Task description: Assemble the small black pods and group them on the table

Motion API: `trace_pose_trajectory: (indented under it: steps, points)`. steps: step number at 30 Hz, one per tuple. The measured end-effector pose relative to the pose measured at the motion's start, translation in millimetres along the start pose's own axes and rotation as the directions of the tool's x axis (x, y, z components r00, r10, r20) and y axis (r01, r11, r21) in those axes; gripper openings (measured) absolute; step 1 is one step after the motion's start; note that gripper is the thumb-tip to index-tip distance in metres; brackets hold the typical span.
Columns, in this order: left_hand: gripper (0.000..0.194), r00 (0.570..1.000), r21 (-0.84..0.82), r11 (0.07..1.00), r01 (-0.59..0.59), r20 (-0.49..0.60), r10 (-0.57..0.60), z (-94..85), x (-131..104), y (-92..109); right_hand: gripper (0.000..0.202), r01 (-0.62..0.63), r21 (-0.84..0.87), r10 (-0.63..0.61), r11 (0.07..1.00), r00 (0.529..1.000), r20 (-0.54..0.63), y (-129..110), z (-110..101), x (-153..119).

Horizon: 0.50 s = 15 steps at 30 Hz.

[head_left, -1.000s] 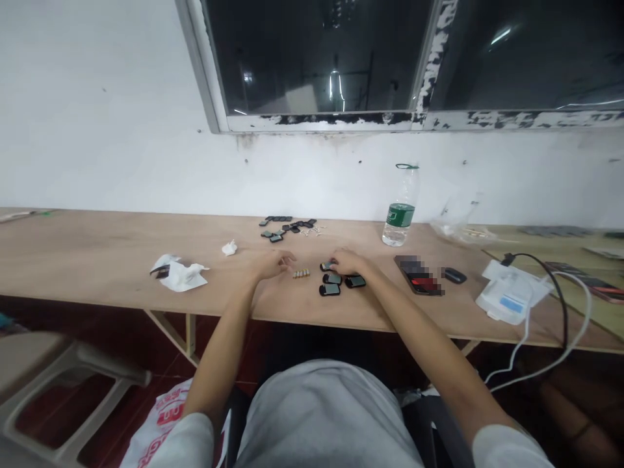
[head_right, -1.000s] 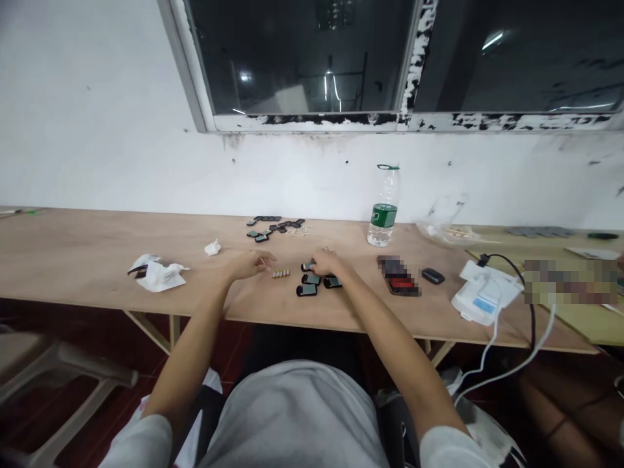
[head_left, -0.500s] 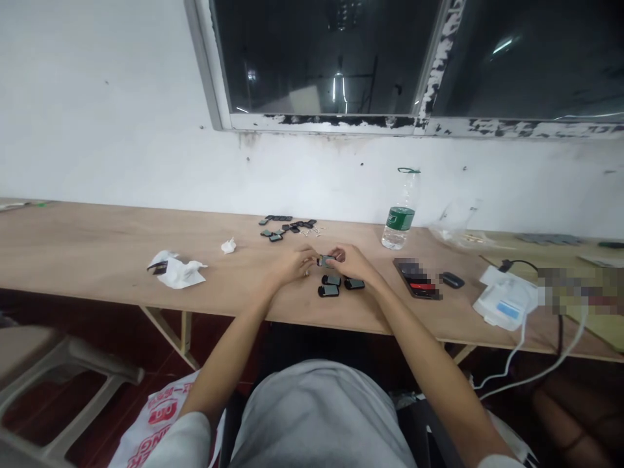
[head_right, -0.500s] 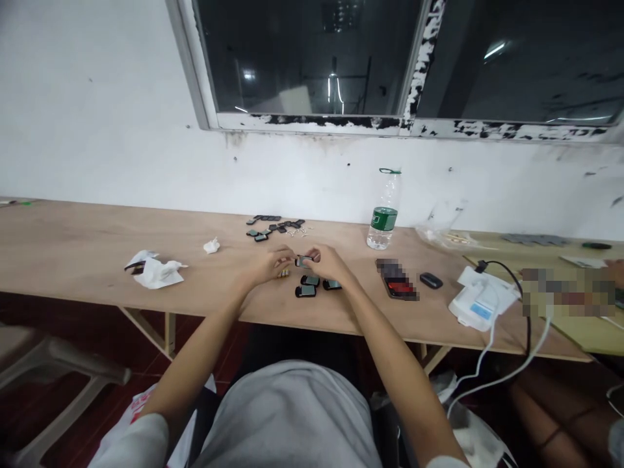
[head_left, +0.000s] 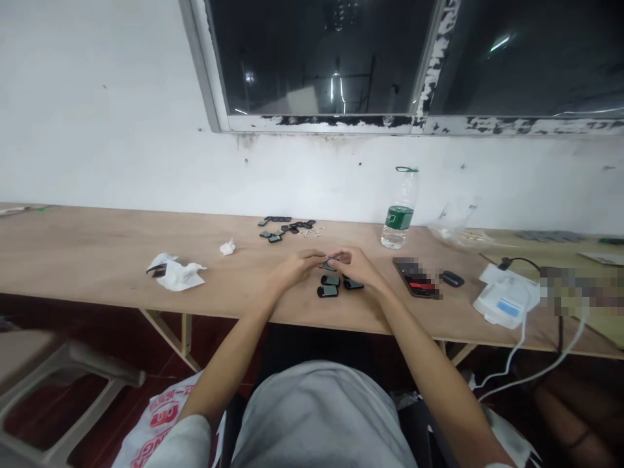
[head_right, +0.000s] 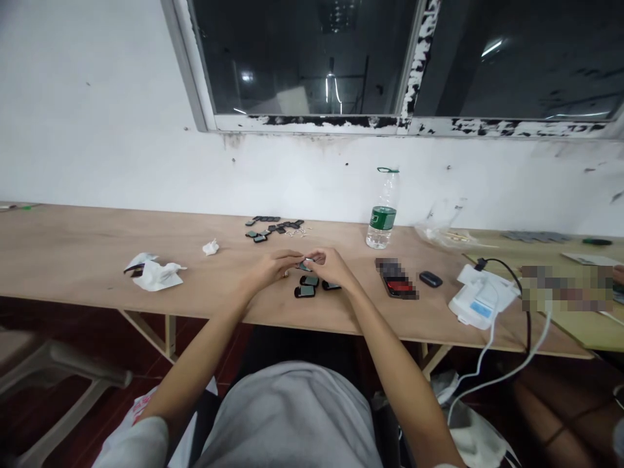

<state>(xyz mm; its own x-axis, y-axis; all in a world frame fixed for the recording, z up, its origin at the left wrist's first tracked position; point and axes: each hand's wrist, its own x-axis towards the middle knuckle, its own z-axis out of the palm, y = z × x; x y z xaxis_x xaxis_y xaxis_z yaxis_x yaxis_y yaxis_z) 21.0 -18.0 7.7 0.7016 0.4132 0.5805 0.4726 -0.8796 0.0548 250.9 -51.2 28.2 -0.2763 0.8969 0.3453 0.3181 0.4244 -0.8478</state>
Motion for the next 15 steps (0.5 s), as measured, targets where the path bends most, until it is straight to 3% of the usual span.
trace_pose_trajectory:
  steps: [3,10,15]
  points:
    - [0.062,0.999,-0.004,1.0,-0.019,-0.031,0.019,1.0,-2.3,-3.0,0.025,0.011,0.032,-0.011,0.999,1.0,-0.011,-1.5,-1.0,1.8]
    - [0.053,0.982,-0.088,0.995,-0.051,-0.188,0.033,5.6,1.6,-6.4,0.032,-0.06,0.146,0.062,0.987,0.998,-0.011,-10.6,-3.1,2.3]
    - [0.049,0.979,-0.131,0.991,-0.02,-0.202,-0.007,6.7,2.8,-6.6,0.031,-0.12,0.195,0.126,0.973,0.992,-0.022,-9.2,0.3,4.1]
